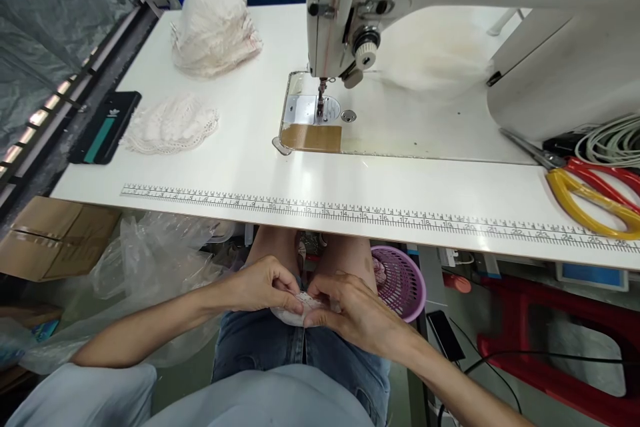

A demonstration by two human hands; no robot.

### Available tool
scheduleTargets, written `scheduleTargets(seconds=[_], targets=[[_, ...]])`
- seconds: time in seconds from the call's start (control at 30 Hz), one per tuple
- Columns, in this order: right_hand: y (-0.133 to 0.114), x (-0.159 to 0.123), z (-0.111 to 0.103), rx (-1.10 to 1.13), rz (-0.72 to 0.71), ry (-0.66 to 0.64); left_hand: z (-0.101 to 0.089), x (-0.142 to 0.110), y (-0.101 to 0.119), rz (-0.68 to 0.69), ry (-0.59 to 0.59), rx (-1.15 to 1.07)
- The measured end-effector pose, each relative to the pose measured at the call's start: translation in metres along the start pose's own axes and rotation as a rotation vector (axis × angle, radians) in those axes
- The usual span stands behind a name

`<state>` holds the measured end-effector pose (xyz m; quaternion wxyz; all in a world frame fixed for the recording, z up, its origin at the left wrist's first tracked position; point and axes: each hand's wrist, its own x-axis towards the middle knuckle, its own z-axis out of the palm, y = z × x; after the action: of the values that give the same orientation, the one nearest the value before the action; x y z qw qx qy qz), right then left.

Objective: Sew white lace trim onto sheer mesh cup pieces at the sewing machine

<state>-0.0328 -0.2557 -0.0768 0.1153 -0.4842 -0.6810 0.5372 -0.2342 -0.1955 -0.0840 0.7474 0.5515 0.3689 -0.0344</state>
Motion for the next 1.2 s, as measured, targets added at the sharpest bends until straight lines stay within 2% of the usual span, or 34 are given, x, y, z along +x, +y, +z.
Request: scheduleTargets(seconds=[0.27, 0.43, 0.57, 0.67, 0.83, 1.07, 1.2], targets=[[0.005, 0.004, 0.001, 0.140, -0.014, -0.013, 0.003, -0.001, 0.007, -0.085, 0.009, -0.054], [0.008, 0.003, 0.000, 0.206, 0.014, -0.027, 0.003, -0.002, 0.008, -0.122, -0.031, -0.092], [0.007, 0.002, -0.001, 0.217, 0.034, -0.029, 0.004, -0.002, 0.006, -0.109, -0.050, -0.130], [0.007, 0.000, -0.002, 0.227, 0.031, -0.038, 0.004, -0.002, 0.007, -0.081, -0.029, -0.080], [0.007, -0.001, -0.003, 0.207, 0.016, -0.029, 0.003, -0.002, 0.011, -0.048, 0.004, 0.014], [0.002, 0.002, -0.005, 0.103, -0.030, -0.020, 0.003, 0.000, 0.013, -0.077, -0.014, -0.035], [0.003, 0.000, -0.006, 0.028, -0.048, 0.014, 0.007, 0.006, 0.012, -0.075, 0.038, -0.101]])
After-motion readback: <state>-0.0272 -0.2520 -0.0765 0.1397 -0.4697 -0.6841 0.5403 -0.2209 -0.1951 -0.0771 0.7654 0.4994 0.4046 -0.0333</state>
